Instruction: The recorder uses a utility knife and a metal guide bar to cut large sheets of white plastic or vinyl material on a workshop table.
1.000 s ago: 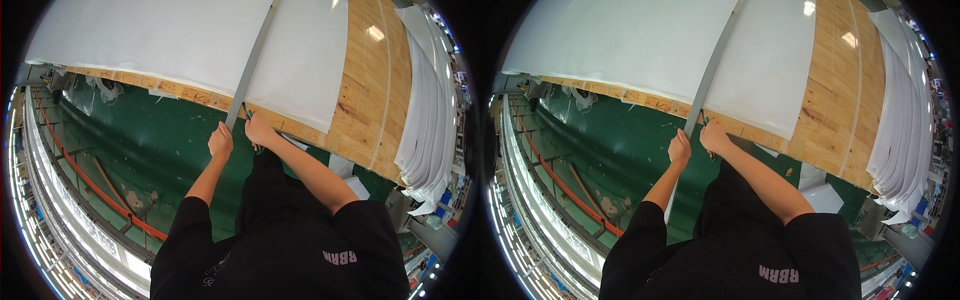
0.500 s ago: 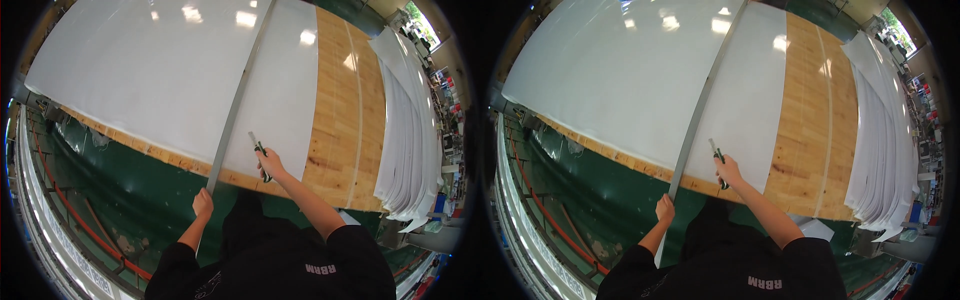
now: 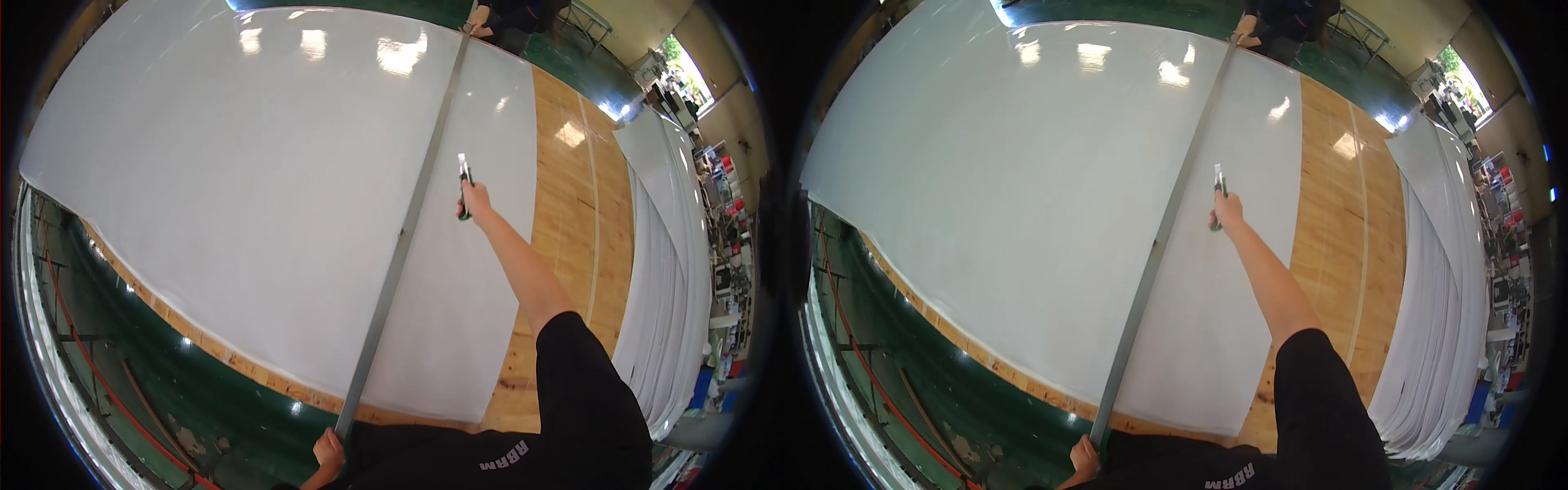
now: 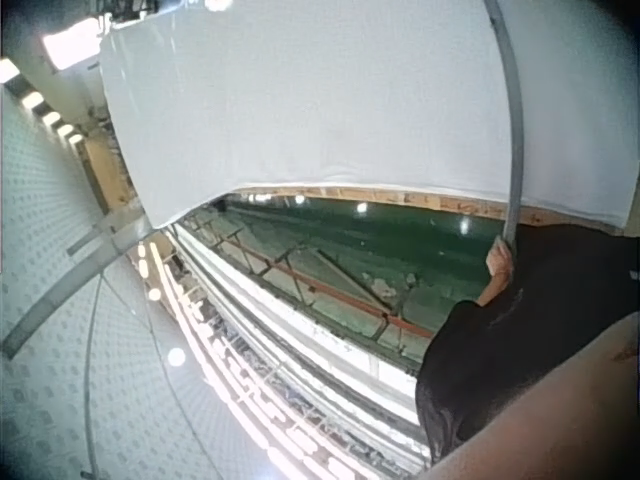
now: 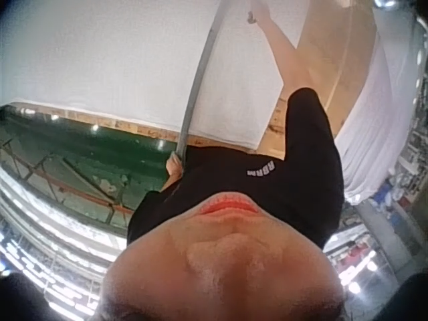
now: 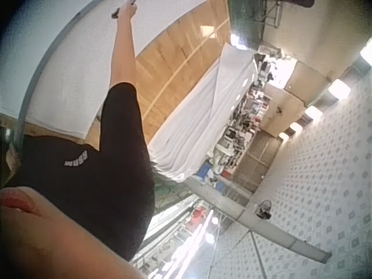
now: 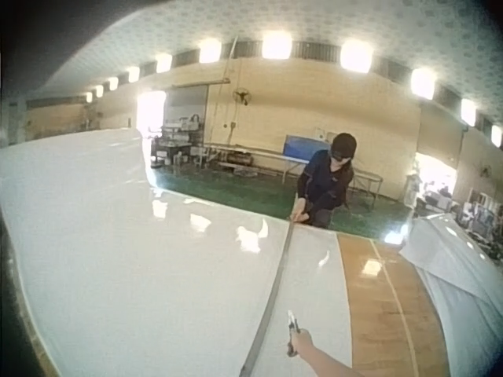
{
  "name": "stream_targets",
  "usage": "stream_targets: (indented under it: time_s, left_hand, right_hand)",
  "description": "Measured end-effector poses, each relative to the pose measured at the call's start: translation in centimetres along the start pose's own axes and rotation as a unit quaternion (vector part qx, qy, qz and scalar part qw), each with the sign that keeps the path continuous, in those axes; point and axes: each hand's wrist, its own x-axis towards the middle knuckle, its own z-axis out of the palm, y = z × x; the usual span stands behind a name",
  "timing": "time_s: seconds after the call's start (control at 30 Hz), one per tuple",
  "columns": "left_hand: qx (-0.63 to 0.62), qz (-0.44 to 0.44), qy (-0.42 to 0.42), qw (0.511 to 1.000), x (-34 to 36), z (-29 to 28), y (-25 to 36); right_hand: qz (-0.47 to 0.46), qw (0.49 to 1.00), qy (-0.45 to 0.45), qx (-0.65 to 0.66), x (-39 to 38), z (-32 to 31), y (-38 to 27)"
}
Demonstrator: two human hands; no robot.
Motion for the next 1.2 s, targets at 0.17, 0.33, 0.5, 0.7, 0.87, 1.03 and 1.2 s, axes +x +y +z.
stream_targets:
  time_s: [0.17, 0.33, 0.5, 0.7, 0.87, 1.03, 1.2]
  left_hand:
    - [-0.025, -0.011, -0.001, 1.0, 0.4, 0.6, 0.0]
    - [0.077, -0.001, -0.056, 0.995, 0.8, 1.1, -0.7]
    - [0.121, -0.258, -0.247, 0.926, 1.8, -0.2, 1.5]
    - [-0.047, 0.019, -0.078, 0.996, 1.4, 0.5, -1.5]
    - [-0.064, 0.037, -0.073, 0.995, 1.0, 1.1, -2.8]
    - [-0.061, 0.04, -0.051, 0.996, 0.5, 1.1, -3.0]
    - [-0.073, 0.042, -0.026, 0.996, 1.3, 0.3, -1.3]
  right_hand:
    - [-0.072, 0.993, 0.038, -0.082, 12.2, 2.4, -4.7]
    - [-0.094, 0.958, 0.013, -0.27, 19.7, 2.3, -6.5]
    - [0.001, 0.961, -0.076, -0.267, 19.8, 2.7, -8.4]
    - [0.074, 0.952, -0.128, -0.268, 13.7, 2.1, -9.2]
    - [0.076, 0.947, -0.142, -0.278, 8.9, 2.7, -6.9]
    - [0.116, 0.948, -0.149, -0.257, 0.9, 4.1, -4.4]
    - [0.118, 0.943, -0.171, -0.261, -5.6, 4.3, -2.1]
